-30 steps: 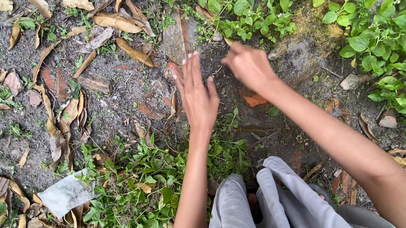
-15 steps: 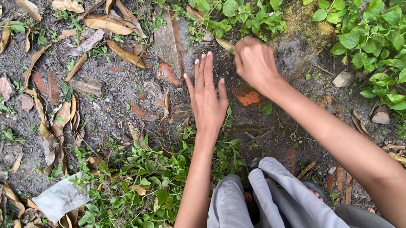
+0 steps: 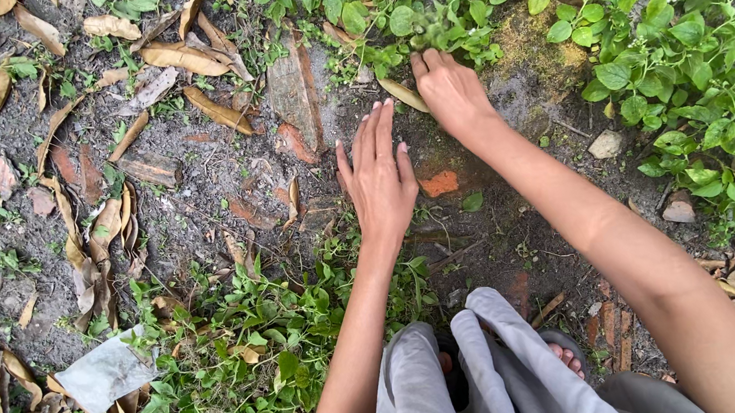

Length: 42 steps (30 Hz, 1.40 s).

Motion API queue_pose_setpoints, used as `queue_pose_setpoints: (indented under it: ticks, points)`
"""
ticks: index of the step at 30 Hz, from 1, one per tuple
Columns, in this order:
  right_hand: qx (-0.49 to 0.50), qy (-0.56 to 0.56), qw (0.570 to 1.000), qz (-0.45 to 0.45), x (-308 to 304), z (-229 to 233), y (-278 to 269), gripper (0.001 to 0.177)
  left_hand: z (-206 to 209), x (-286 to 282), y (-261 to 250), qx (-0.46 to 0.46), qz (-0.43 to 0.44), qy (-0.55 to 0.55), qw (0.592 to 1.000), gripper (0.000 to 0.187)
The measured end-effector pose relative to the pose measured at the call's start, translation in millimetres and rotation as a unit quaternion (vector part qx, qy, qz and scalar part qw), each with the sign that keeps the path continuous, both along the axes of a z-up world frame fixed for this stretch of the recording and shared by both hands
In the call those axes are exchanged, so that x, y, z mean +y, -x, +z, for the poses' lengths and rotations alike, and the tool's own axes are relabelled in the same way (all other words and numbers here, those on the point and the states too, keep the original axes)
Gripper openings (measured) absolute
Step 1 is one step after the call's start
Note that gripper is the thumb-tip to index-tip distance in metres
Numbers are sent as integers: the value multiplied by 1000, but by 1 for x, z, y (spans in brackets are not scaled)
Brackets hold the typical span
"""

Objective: The person clears an outdoor patch of ground by pulling weeds and small plants from the soil by hand and removing dry leaves and debris from around stones.

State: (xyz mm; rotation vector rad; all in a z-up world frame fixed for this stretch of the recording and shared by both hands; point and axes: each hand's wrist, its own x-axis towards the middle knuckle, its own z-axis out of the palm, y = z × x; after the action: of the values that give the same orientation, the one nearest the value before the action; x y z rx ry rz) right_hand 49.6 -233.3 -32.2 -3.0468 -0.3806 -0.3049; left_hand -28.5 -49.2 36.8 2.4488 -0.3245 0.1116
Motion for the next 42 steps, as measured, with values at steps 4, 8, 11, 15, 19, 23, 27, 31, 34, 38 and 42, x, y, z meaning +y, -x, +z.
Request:
queue_pose_setpoints:
  ticks: [4, 8, 11, 15, 19, 23, 27, 31, 34, 38, 42]
  points:
    - [22, 8, 999, -25, 0, -19, -1, 18, -1, 2, 3, 3, -10, 8, 1000, 61]
    - [18, -40, 999, -26, -2, -15, 1, 21, -3, 7, 2, 11, -3, 1, 1000, 63]
    - [6, -62, 998, -32, 5, -5, 19, 16, -4, 10, 1, 20, 1, 3, 1000, 63]
    - [94, -168, 981, 4, 24, 18, 57, 14, -6, 13, 0, 29, 9, 13, 999, 64]
    - [196, -189, 960, 72, 31, 38, 68, 5, -12, 10, 0, 29, 11, 24, 999, 62]
    - [100, -38, 994, 17, 11, 27, 39, 33, -12, 4, 2, 40, -2, 29, 999, 64]
    - [-46, 115, 992, -11, -13, 4, -1, 29, -10, 1, 4, 32, -14, 38, 999, 64]
    - [21, 98, 995, -16, -23, -8, -11, 21, -8, 3, 5, 25, -20, 38, 999, 63]
    - [24, 134, 990, -18, -19, -14, -10, 19, -6, 5, 5, 31, -17, 40, 999, 63]
    - [38, 122, 991, -42, -9, -14, -9, 12, -5, 8, 4, 37, -12, 35, 999, 63]
    - [47, 142, 987, -58, 0, -3, -1, 28, -6, 10, 3, 43, -9, 35, 998, 64]
